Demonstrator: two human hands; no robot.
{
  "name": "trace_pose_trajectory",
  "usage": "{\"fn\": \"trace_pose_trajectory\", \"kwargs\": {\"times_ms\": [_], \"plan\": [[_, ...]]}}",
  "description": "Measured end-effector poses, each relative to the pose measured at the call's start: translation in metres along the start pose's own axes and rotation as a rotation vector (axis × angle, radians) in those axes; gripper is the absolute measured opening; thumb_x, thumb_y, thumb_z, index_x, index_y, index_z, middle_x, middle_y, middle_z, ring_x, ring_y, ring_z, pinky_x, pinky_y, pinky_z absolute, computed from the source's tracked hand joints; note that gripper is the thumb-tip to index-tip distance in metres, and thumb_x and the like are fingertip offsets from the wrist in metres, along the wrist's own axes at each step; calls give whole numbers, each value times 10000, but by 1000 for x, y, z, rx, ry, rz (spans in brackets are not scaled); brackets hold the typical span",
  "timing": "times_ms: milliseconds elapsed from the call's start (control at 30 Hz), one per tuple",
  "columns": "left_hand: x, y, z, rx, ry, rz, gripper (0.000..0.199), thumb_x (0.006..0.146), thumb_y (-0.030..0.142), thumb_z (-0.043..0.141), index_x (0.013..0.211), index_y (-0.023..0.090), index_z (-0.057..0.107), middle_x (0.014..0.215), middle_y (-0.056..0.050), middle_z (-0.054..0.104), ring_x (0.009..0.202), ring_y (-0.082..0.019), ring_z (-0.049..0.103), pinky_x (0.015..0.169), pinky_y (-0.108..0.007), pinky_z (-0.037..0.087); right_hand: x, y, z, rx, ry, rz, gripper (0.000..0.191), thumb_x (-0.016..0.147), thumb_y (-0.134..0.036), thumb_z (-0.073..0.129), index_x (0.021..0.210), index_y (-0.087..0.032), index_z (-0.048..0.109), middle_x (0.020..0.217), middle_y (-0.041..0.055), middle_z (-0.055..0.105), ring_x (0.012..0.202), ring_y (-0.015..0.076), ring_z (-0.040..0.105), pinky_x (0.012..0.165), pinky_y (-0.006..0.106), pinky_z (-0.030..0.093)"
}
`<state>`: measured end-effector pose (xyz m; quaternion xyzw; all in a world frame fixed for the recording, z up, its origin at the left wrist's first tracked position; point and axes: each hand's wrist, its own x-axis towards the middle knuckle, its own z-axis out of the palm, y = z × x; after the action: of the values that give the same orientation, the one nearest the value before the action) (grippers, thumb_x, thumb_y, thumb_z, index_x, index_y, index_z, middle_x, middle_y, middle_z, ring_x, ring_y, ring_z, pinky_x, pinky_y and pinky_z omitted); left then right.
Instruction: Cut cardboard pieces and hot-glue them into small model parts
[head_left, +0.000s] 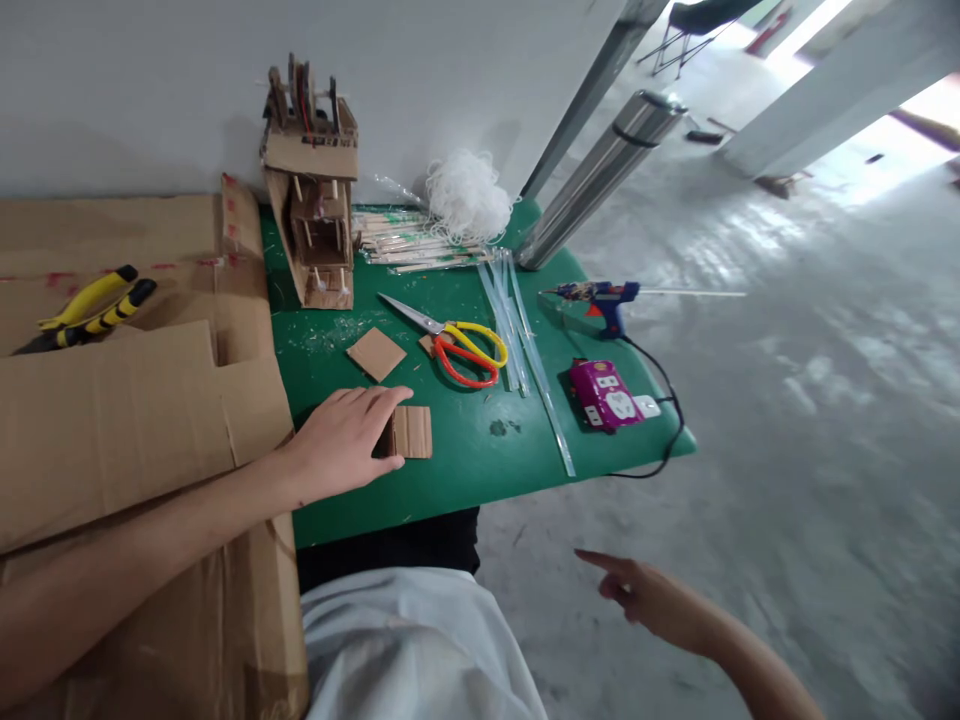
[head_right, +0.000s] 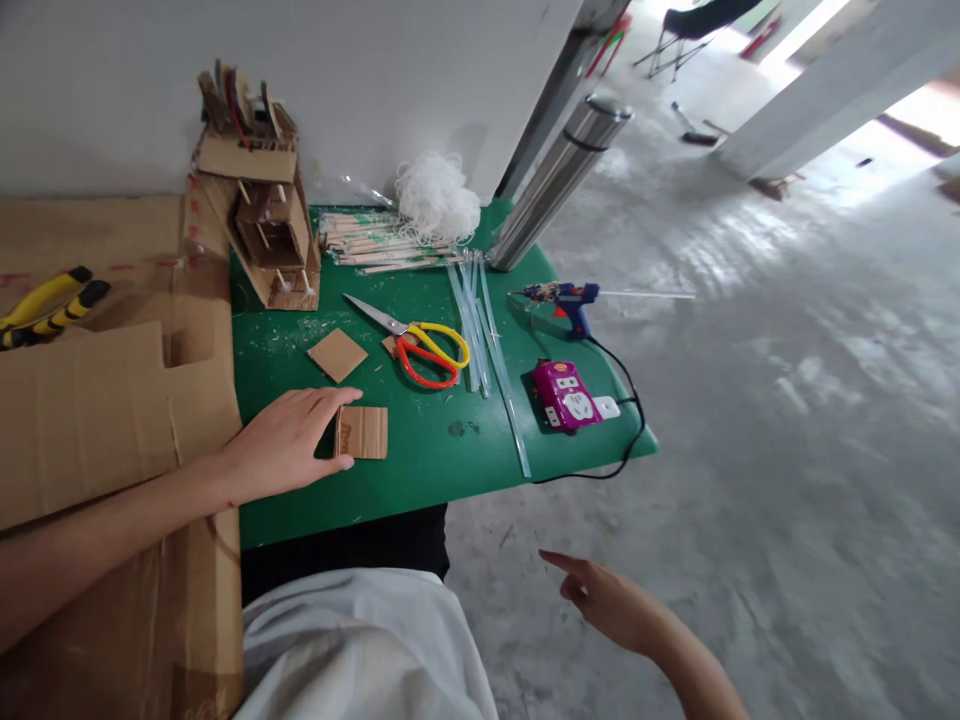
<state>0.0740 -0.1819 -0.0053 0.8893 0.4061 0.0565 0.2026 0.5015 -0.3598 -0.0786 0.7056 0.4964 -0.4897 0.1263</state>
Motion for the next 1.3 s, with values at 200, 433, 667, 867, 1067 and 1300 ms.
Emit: {"fn": "trace_pose_trajectory", "kwargs": {"times_ms": [200, 433, 667, 867, 1067, 1300], "plan": [[3, -9, -38, -21, -191, -45, 715, 853, 378, 632, 1484, 203, 343, 1415, -129, 579, 1297, -291, 563, 1062, -424, 450, -17, -33, -83, 347, 356, -263, 334, 751, -609, 677, 950, -357, 768, 820, 115, 725, 760, 299, 677, 740, 444, 549], [7, -30, -63, -171, -253, -144, 575, 875, 653, 522, 1270, 236, 554, 1384, -90, 591, 1287, -292, 552, 1071, -436, 433, 66, -93, -216, 340, 1185, -109, 507, 713, -387, 788, 1130, -130, 656, 1119, 195, 688, 975, 251, 642, 877, 390, 480], [38, -53, -51, -160, 63, -284, 366, 954, 538, 446, 1085, 250, 632, 1192, -44, 688, 1009, -226, 670, 821, -361, 518, 138, -116, -240, 586, 886, -327, 322, 743, -217, 789, 1051, -147, 724, 1017, 89, 737, 878, 171, 614, 816, 307, 457], [46, -65, -35, 124, 43, -187, 542, 947, 610, 477, 1372, 285, 561, 1425, -72, 572, 1268, -312, 542, 970, -433, 490, 152, -117, -245, 656, 964, -394, 173, 815, -224, 718, 976, -165, 704, 880, 35, 722, 754, 122, 605, 757, 266, 445], [41, -65, -22, 262, -3, -81, 509, 1004, 558, 382, 1386, 288, 584, 1483, -95, 524, 1264, -334, 515, 981, -467, 467, 107, -124, -245, 668, 919, -435, 154, 860, -247, 671, 980, -152, 659, 889, 103, 711, 771, 146, 658, 760, 298, 474], [43, -66, -18, 201, 47, -66, 497, 910, 641, 540, 1181, 239, 654, 1421, -100, 574, 1289, -326, 504, 1033, -465, 413, 43, -149, -216, 568, 864, -522, 131, 841, -265, 667, 886, -142, 681, 852, 130, 716, 739, 167, 636, 752, 339, 485]]}}
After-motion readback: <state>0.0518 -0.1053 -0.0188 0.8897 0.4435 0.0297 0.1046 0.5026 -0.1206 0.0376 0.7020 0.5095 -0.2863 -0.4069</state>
